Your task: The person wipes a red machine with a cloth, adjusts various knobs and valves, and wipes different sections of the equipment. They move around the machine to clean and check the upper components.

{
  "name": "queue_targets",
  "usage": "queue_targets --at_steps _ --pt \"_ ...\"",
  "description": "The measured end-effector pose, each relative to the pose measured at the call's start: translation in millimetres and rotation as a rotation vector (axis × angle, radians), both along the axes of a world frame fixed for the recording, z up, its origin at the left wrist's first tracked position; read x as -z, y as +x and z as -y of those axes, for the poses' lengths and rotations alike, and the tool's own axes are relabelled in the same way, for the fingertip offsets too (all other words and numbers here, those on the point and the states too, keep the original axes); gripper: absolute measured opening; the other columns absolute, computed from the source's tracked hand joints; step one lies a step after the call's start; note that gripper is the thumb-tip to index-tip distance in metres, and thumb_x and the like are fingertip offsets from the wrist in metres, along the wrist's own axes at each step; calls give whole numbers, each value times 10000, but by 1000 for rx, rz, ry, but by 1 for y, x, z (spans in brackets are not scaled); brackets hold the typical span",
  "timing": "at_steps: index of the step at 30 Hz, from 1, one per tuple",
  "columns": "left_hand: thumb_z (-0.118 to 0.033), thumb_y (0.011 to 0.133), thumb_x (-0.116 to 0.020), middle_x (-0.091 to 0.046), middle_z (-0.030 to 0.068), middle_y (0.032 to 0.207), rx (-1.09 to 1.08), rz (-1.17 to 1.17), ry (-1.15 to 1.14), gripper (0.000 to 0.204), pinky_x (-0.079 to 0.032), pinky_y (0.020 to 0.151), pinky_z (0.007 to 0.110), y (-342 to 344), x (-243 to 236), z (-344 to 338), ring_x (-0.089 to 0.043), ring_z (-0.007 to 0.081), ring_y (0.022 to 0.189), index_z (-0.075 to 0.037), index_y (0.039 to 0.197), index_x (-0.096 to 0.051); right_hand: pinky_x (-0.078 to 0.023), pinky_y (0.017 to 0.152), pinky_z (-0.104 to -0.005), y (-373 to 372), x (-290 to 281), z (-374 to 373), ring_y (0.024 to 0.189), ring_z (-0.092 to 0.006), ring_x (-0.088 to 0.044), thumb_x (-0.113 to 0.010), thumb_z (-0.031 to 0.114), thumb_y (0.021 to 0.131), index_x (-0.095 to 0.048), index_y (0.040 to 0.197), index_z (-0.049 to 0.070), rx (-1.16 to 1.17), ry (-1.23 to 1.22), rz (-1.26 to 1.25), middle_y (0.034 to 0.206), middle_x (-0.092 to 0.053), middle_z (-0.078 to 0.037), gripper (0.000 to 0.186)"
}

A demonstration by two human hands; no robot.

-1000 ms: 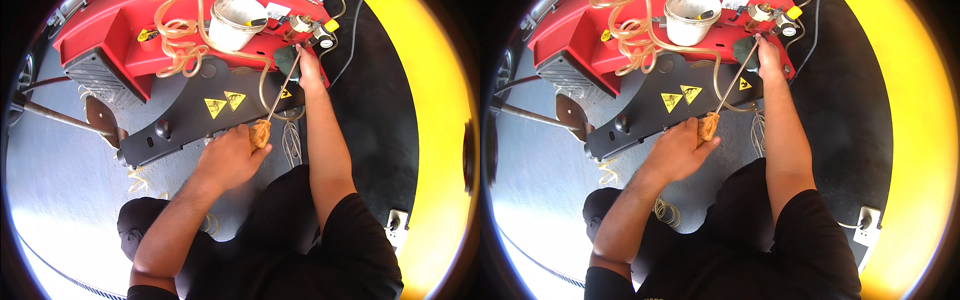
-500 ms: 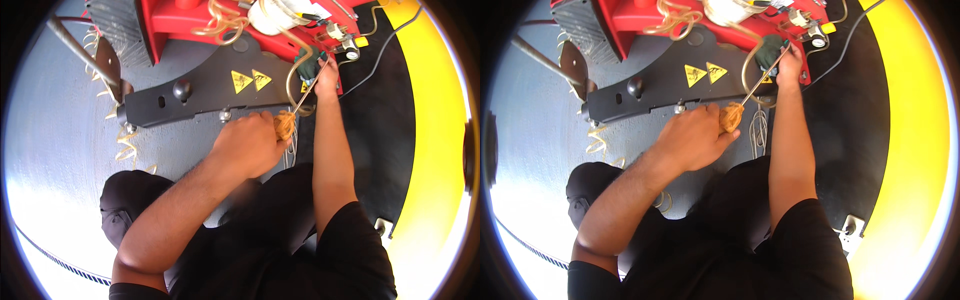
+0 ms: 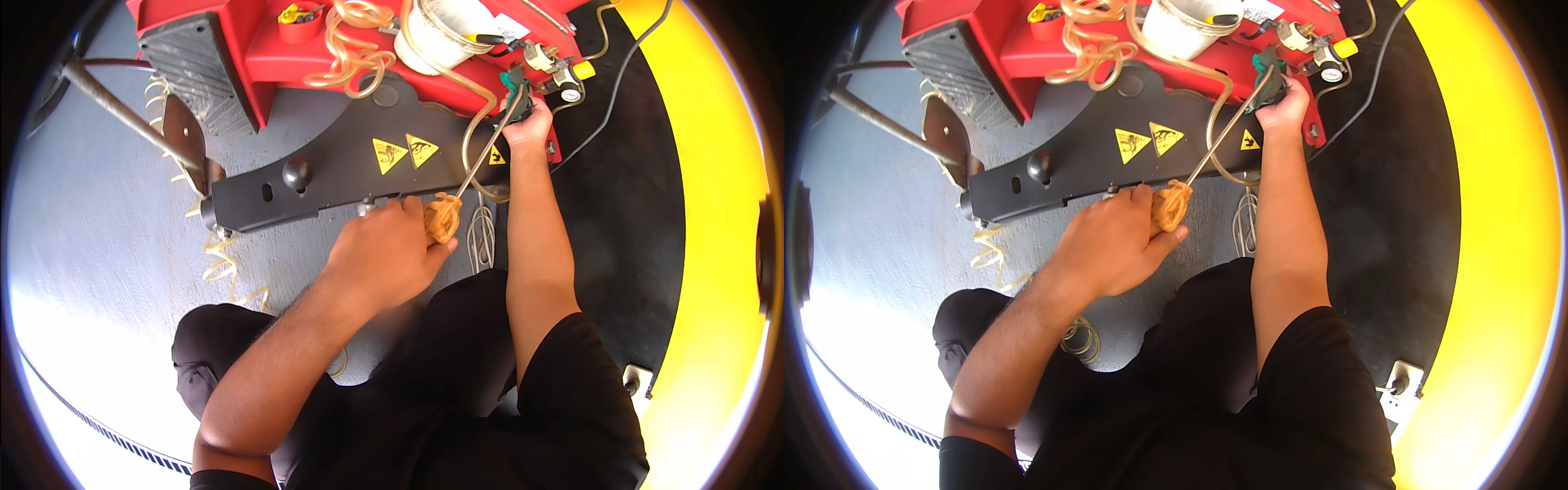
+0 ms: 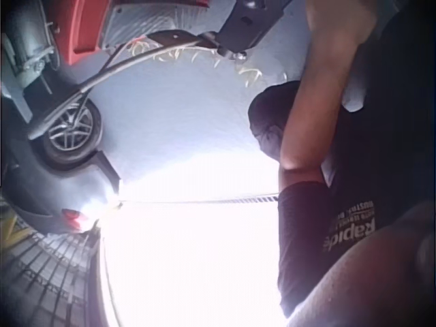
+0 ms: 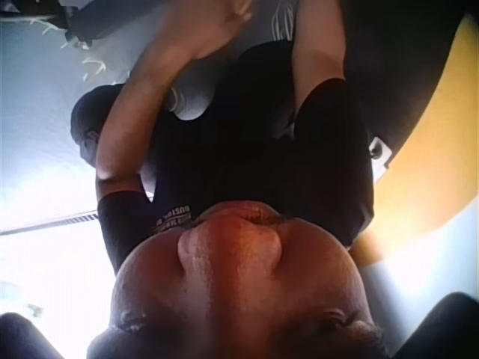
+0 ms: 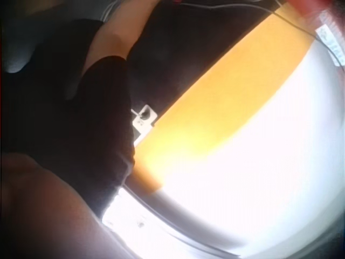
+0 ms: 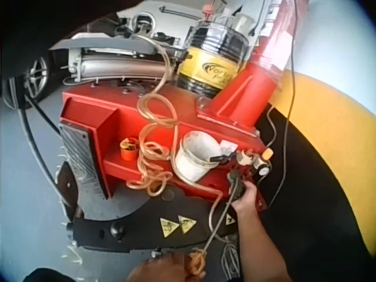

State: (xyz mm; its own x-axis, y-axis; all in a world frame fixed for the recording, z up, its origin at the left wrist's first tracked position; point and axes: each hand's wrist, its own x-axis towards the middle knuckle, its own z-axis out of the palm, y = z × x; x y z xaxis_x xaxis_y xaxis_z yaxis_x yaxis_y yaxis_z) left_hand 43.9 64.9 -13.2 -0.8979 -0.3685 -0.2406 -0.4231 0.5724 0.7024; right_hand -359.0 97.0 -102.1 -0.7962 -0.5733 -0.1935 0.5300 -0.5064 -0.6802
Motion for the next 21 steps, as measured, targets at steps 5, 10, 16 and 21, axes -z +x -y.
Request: queue_targets --at_steps 5,10,16,21 --pt "-503 993 -596 -676 317 1046 5 13 -7 601 -538 907 542 -8 3 2 -670 489 1021 85 1103 -548 -601 808 -430 11 -2 2 896 -323 -707 -497 142 870 -657 1127 -11 -34 -23 -28 1024 -717 -167 339" --pt "-513 996 -591 -669 313 1063 4 1 -11 591 -533 907 553 -17 6 0 -663 497 1025 64 1109 -531 -577 753 -421 14 -3 1 889 -302 -696 -504 151 860 -661 1093 6 32 -6 -35 1023 -717 -147 315" --pt "-514 992 -601 -672 299 1064 12 20 7 582 -533 901 556 -21 8 -2 -666 496 1019 53 1100 -531 -573 811 -447 14 -2 -1 938 -344 -696 -479 140 869 -629 1173 -5 -16 15 -62 1071 -719 -179 369" --pt "-517 990 -604 -675 294 1053 1 18 -9 578 -533 898 556 -20 9 -5 -670 491 1014 47 1095 -533 -561 929 -523 16 -1 6 1077 -379 -682 -450 138 859 -542 1378 34 -40 78 -163 1210 -686 -207 537"
